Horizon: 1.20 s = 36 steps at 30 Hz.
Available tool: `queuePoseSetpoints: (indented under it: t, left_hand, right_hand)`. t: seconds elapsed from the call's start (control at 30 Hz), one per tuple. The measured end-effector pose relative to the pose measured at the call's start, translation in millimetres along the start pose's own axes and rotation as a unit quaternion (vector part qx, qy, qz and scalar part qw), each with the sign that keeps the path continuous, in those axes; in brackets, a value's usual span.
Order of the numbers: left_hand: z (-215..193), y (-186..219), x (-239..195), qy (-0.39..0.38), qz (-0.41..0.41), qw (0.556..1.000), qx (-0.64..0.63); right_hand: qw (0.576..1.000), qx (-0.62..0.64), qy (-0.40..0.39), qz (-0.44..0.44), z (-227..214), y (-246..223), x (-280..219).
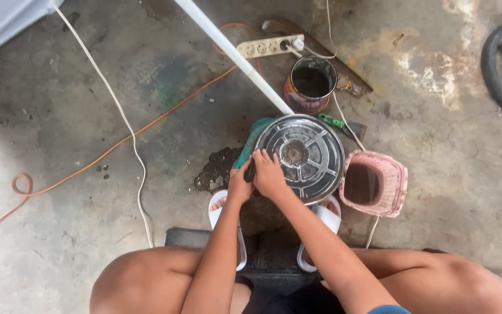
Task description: The person scrubs the surface of a round metal appliance part, likely a blender base, using a green scouring pad. They wipe the top and edges of the object while it rests on a teal plastic container.
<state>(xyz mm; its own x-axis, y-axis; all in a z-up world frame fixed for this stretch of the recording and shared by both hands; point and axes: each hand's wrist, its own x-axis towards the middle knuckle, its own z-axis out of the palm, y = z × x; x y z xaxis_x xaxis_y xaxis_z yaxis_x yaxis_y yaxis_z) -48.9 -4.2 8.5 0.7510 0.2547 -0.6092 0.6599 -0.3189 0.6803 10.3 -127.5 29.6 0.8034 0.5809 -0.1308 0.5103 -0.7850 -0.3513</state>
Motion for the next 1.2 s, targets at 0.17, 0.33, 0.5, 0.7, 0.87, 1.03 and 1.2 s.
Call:
queuePoseSetpoints:
  t: [0.17, 0.33, 0.5, 0.7, 0.87, 1.03, 1.2]
  left_hand:
    - [4, -5, 0, 0.011, 0.009, 1.000, 0.011]
    - [1, -4, 4, 0.003, 0.033, 0.999, -0.032]
    - [-7, 13, -6, 0.008, 0.040, 0.999, -0.022]
    - [5, -18, 13, 0.014, 0.047, 0.999, -0.021]
    - [1, 0, 2, 0.028, 0.028, 0.994, -0.098]
    - [12, -21, 8, 0.030, 0.076, 0.996, -0.024]
    - [8, -18, 8, 0.013, 0.071, 0.997, -0.017]
  right_hand:
    - [0.997, -0.034, 0.067, -0.005, 25, 30, 38]
    - [0.997, -0.041, 0.062, 0.023, 11, -6, 19]
    - [0.997, -0.034, 0.035, 0.060, 25, 29, 57]
    - [0.995, -0.061, 0.074, 0.004, -1, -5, 25]
    - [0.993, -0.088, 0.082, 0.015, 16, -1, 35]
    - [0.993, -0.103, 0.052, 0.006, 5, 5, 37]
    - [0.998, -0.062, 0.019, 0.025, -15, -21, 17]
